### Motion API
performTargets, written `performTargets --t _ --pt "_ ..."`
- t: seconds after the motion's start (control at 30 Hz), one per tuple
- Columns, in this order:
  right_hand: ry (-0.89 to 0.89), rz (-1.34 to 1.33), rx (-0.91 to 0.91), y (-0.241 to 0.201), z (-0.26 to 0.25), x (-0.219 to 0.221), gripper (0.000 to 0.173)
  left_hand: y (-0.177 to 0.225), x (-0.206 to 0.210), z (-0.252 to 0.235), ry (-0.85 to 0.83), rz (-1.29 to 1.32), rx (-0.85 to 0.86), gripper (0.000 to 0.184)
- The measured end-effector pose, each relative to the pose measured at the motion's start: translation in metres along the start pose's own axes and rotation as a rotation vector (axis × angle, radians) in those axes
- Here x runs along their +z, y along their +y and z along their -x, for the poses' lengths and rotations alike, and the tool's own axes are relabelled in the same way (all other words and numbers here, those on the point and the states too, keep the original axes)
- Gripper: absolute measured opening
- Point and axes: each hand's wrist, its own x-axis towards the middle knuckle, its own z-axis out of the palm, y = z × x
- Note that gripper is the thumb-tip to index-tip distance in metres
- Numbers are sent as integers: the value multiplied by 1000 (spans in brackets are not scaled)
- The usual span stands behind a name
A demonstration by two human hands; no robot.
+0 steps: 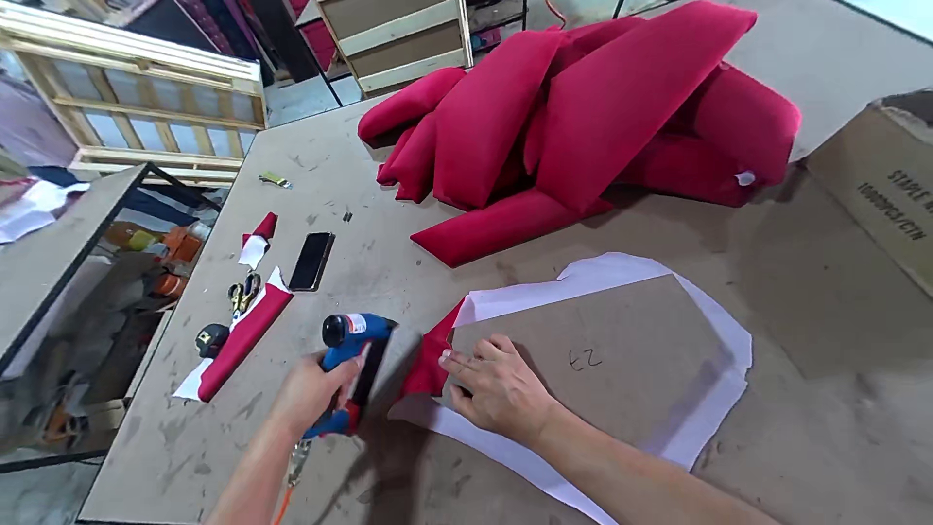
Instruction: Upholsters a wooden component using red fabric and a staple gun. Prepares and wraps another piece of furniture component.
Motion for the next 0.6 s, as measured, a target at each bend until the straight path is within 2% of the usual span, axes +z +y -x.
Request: performTargets --t 0.07,0.17,0.33,0.43,0.53,0.6 --pt "-1 -18 6 0 1 -1 38 18 6 21 -129 120 35 41" --pt "0 -15 -2 1 1 -2 36 34 19 25 -181 -37 65 40" --pt "-31 -17 12 1 1 -4 36 51 18 24 -217 -249 -13 38" --pt "-13 -37 7 4 -1 -5 35 37 10 17 -68 -235 13 44" --pt "-39 -77 7 0 1 -7 35 19 19 11 175 -508 87 54" --pt "-106 -107 13 -2 3 -15 37 23 40 4 277 -645 324 75"
